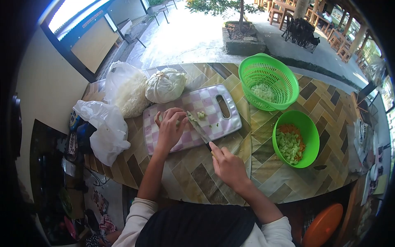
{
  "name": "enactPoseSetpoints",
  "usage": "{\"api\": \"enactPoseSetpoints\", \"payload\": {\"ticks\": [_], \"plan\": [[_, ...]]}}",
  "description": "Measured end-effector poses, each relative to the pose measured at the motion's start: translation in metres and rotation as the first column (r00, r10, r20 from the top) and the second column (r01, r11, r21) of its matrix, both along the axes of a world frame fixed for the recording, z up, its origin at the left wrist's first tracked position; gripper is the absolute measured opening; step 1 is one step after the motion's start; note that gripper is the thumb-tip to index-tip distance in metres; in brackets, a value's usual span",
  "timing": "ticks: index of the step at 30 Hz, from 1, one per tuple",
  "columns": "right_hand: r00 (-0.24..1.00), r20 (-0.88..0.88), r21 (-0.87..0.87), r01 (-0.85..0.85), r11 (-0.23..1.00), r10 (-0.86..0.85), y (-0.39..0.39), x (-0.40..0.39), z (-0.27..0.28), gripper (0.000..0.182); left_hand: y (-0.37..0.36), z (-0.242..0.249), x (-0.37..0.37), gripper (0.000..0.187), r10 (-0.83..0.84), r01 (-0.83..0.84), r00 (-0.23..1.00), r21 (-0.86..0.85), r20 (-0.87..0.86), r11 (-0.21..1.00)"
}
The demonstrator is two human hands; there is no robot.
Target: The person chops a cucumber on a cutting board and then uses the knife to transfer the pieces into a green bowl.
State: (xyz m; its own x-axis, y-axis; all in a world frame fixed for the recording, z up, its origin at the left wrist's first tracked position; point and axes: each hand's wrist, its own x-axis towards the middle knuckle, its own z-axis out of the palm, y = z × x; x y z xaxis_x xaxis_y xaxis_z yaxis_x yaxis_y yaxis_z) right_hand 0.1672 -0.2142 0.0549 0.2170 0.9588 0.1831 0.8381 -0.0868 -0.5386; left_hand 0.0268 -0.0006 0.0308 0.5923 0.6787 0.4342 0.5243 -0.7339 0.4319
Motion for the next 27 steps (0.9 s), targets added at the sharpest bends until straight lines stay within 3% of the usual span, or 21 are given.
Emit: {"api": "enactPoseSetpoints", "payload": {"ticks": [6, 12, 18, 24, 27], "plan": [[0.996, 0.089, -0.054, -0.025, 0.998, 0.030, -0.001, -0.001, 0.004, 0.046, 0.005, -0.003, 0.003, 0.019, -0.014, 0.019, 0.990, 0.037, -0.140, 0.999], [0.995, 0.097, -0.063, -0.019, 0.998, 0.025, -0.004, -0.001, 0.004, 0.047, 0.009, 0.003, 0.006, 0.019, -0.054, 0.049, 0.995, -0.057, -0.088, 0.997], [0.986, 0.164, -0.055, -0.026, 0.998, 0.035, -0.004, -0.004, 0.005, 0.046, 0.020, 0.015, 0.014, 0.026, -0.016, -0.024, 0.980, -0.202, -0.197, 0.979], [0.986, 0.163, -0.060, -0.013, 0.998, 0.023, -0.005, -0.002, 0.006, 0.045, 0.021, 0.015, 0.022, 0.034, -0.019, -0.010, 0.990, -0.198, -0.142, 0.980], [0.988, 0.152, -0.061, -0.015, 0.998, 0.024, -0.006, -0.003, 0.005, 0.044, 0.019, 0.021, 0.021, 0.041, -0.057, -0.001, 0.971, -0.243, -0.231, 0.970]]}}
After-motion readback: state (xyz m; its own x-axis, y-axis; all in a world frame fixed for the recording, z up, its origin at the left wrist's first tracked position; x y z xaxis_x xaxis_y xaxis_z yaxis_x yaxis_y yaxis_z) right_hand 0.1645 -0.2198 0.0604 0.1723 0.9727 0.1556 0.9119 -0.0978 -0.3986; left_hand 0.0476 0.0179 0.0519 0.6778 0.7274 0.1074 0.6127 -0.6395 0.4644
